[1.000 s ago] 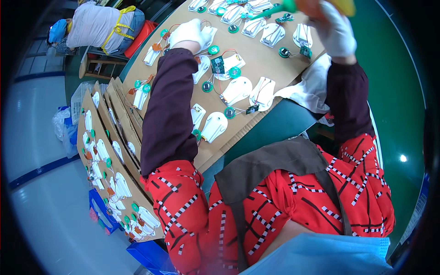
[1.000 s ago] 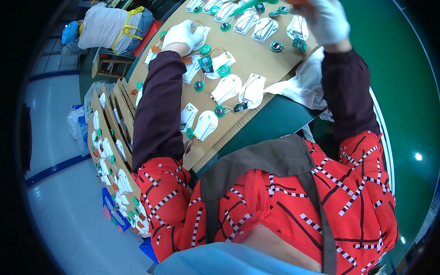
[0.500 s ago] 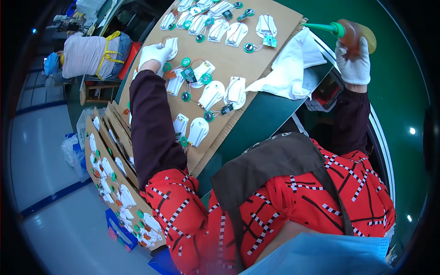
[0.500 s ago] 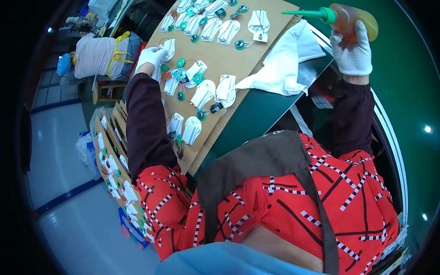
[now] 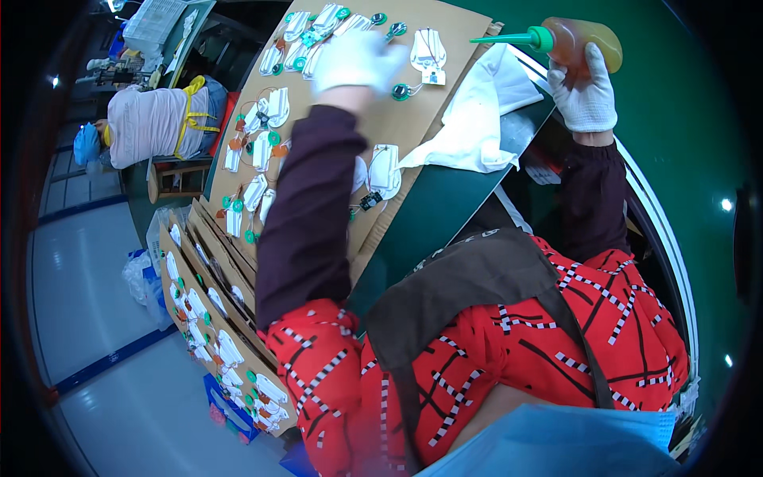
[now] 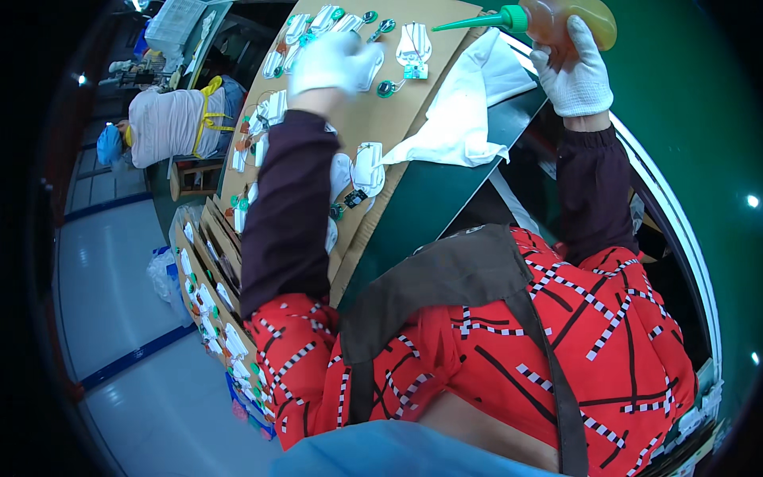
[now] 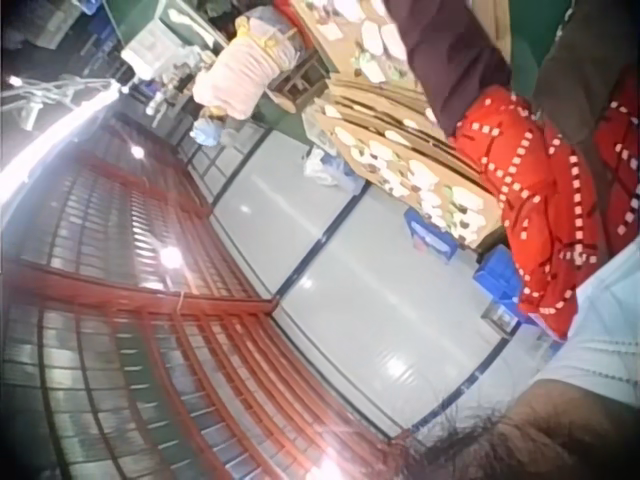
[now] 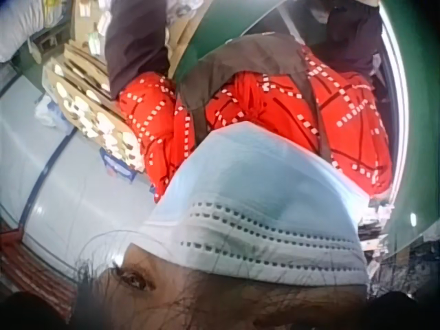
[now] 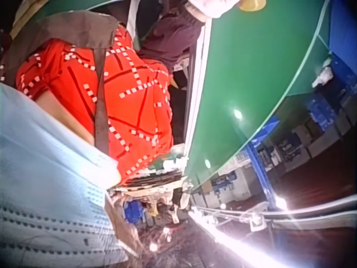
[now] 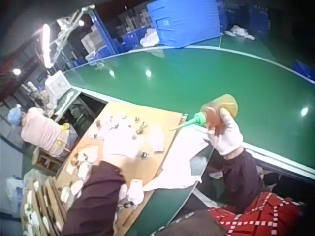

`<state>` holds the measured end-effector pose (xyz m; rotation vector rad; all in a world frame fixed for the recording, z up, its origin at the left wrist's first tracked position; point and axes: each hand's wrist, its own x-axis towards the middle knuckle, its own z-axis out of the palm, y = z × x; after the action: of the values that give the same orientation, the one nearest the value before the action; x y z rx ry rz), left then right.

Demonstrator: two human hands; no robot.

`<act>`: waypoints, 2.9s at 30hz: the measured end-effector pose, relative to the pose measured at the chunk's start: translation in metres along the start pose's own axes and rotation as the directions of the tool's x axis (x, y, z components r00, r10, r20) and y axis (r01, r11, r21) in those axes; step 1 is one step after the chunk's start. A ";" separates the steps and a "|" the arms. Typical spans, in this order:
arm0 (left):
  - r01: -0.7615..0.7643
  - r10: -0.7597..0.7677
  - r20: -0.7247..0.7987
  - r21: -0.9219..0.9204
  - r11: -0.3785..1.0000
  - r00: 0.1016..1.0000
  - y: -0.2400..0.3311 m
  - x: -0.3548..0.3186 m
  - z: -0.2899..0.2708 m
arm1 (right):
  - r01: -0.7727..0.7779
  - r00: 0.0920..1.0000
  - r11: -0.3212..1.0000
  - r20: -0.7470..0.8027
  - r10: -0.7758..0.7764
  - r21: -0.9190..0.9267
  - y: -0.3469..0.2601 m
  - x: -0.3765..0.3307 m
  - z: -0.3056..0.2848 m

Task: Applying liquid from a squeeze bottle to small plastic components arranged on a cardboard template.

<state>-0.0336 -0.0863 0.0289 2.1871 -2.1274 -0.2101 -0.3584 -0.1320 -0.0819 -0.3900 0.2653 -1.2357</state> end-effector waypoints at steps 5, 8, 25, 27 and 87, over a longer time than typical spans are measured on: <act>0.086 -0.090 0.014 0.169 0.982 0.996 0.047 0.022 0.035 | 0.046 0.999 0.998 -0.023 -0.048 -0.050 -0.002 0.000 0.036; 0.109 -0.108 -0.021 0.117 0.987 0.994 0.032 0.018 0.048 | 0.032 0.999 0.999 0.017 -0.031 -0.024 0.003 -0.003 0.008; -0.129 0.143 0.033 -0.264 0.956 0.989 -0.019 -0.014 0.028 | 0.255 0.966 0.723 0.194 -0.169 -0.642 0.040 -0.007 0.063; -0.129 0.122 -0.043 -0.255 0.958 0.992 -0.021 -0.009 0.031 | 0.304 0.953 0.721 0.195 -0.233 -0.623 0.047 -0.007 0.071; 0.110 -0.108 0.036 -0.069 0.991 0.994 0.005 -0.004 0.029 | 0.494 0.861 -0.052 0.496 -0.109 -0.868 0.052 0.004 0.099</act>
<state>-0.0435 -0.0813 0.0016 2.2759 -1.9847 -0.3249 -0.2724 -0.1074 -0.0141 -2.0589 0.8739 -1.2050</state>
